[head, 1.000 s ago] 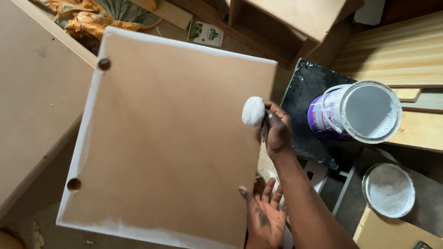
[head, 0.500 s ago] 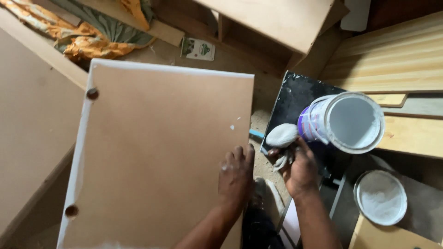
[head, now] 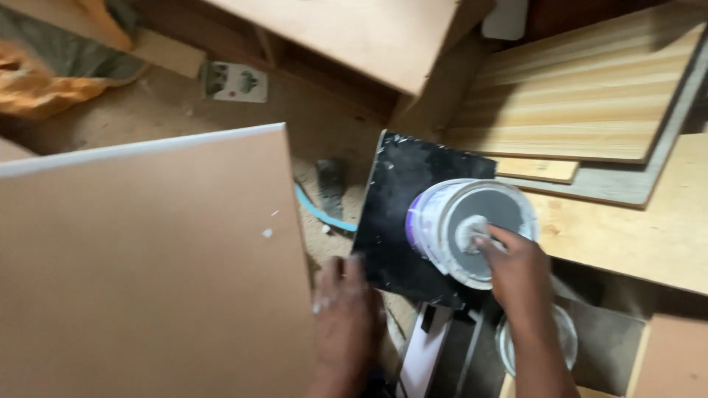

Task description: Painting the edges of wooden furniture panels using a sponge applicator and white paint.

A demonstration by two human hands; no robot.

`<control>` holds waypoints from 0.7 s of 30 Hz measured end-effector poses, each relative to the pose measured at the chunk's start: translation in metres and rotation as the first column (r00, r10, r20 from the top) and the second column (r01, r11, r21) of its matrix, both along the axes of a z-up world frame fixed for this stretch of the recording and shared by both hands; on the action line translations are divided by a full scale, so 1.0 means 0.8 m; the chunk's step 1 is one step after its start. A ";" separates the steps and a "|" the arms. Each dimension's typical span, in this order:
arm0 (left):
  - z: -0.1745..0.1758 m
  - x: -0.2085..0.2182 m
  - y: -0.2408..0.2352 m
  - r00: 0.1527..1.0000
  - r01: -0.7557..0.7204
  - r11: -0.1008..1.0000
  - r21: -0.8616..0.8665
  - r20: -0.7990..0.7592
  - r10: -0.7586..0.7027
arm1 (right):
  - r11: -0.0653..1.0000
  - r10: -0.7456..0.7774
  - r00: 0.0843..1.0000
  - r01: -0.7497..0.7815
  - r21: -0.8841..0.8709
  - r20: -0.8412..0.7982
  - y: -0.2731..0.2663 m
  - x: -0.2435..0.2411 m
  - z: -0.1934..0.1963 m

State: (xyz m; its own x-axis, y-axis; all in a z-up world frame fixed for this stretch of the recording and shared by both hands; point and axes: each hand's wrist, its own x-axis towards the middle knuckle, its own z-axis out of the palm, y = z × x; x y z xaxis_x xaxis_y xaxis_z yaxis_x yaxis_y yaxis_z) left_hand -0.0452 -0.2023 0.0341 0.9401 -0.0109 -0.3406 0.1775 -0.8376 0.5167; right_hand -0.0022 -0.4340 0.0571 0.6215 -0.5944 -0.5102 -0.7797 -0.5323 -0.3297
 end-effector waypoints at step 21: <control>-0.011 0.028 -0.087 0.993 0.085 0.912 -0.400 -0.037 -0.109 | 0.990 0.041 0.848 -0.106 -0.094 -0.529 -0.044 0.074 -0.135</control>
